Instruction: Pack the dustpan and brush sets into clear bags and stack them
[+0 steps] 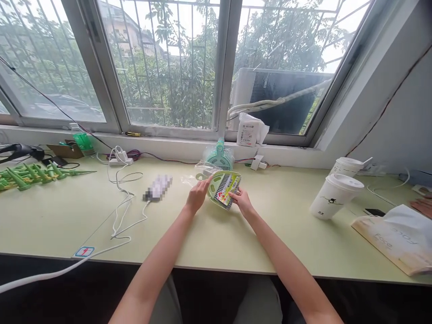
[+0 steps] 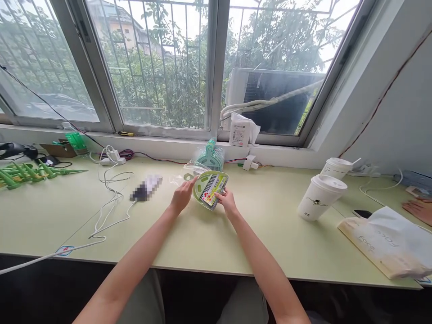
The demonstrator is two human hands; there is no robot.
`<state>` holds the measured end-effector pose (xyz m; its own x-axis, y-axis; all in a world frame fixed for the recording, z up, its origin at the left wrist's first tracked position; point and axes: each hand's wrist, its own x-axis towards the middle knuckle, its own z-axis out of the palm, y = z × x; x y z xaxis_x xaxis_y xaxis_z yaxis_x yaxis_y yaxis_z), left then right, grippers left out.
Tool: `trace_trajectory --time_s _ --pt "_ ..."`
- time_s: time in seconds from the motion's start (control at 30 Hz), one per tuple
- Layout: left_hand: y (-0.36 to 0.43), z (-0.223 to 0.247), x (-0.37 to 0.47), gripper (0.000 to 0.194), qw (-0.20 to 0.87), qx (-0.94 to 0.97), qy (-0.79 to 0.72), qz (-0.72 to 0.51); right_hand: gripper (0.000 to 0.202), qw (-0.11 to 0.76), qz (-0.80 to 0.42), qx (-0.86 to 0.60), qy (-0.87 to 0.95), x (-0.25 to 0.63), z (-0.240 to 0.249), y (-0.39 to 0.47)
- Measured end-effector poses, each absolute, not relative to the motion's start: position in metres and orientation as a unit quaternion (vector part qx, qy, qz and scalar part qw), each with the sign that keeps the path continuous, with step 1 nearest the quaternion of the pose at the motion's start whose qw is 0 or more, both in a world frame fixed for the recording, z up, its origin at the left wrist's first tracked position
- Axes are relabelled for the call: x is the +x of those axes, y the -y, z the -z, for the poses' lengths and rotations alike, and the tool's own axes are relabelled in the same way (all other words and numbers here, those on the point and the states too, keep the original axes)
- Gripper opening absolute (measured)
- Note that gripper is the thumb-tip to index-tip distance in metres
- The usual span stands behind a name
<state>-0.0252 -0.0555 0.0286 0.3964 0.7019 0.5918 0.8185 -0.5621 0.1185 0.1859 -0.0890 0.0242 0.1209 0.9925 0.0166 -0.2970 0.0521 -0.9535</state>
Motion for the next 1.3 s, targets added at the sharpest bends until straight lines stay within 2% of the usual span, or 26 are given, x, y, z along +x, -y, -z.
trace_trajectory --time_s 0.2,0.3,0.37,0.5,0.6,0.77,0.9,1.1,1.3 --pt "0.071 -0.034 -0.010 0.048 -0.118 -0.795 0.372 0.464 0.036 0.650 -0.521 -0.406 0.375 0.172 -0.021 0.094" --pt "0.072 -0.039 -0.003 0.068 -0.138 -0.645 0.439 0.610 0.036 0.676 -0.518 -0.381 0.360 0.170 -0.024 0.095" --pt "0.065 -0.042 0.000 0.077 -0.219 -0.542 0.455 0.671 0.037 0.683 -0.517 -0.374 0.356 0.169 -0.026 0.096" --pt "0.053 -0.039 0.007 0.067 -0.540 -0.478 0.326 0.611 0.037 0.688 -0.515 -0.367 0.356 0.165 -0.027 0.099" --pt "0.056 -0.032 0.020 0.059 -0.645 -0.455 0.273 0.550 0.038 0.710 -0.496 -0.369 0.337 0.162 -0.028 0.100" --pt "0.069 -0.028 0.039 0.054 -0.700 -0.465 0.254 0.479 0.038 0.743 -0.463 -0.374 0.306 0.165 -0.030 0.099" --pt "0.071 -0.031 0.039 0.058 -0.682 -0.479 0.222 0.507 0.040 0.735 -0.466 -0.371 0.325 0.166 -0.033 0.098" --pt "0.080 -0.027 0.039 0.057 -0.685 -0.550 0.255 0.404 0.039 0.746 -0.420 -0.406 0.320 0.167 -0.035 0.099" --pt "0.083 -0.021 0.047 0.057 -0.680 -0.548 0.256 0.414 0.039 0.758 -0.418 -0.393 0.310 0.168 -0.037 0.100"
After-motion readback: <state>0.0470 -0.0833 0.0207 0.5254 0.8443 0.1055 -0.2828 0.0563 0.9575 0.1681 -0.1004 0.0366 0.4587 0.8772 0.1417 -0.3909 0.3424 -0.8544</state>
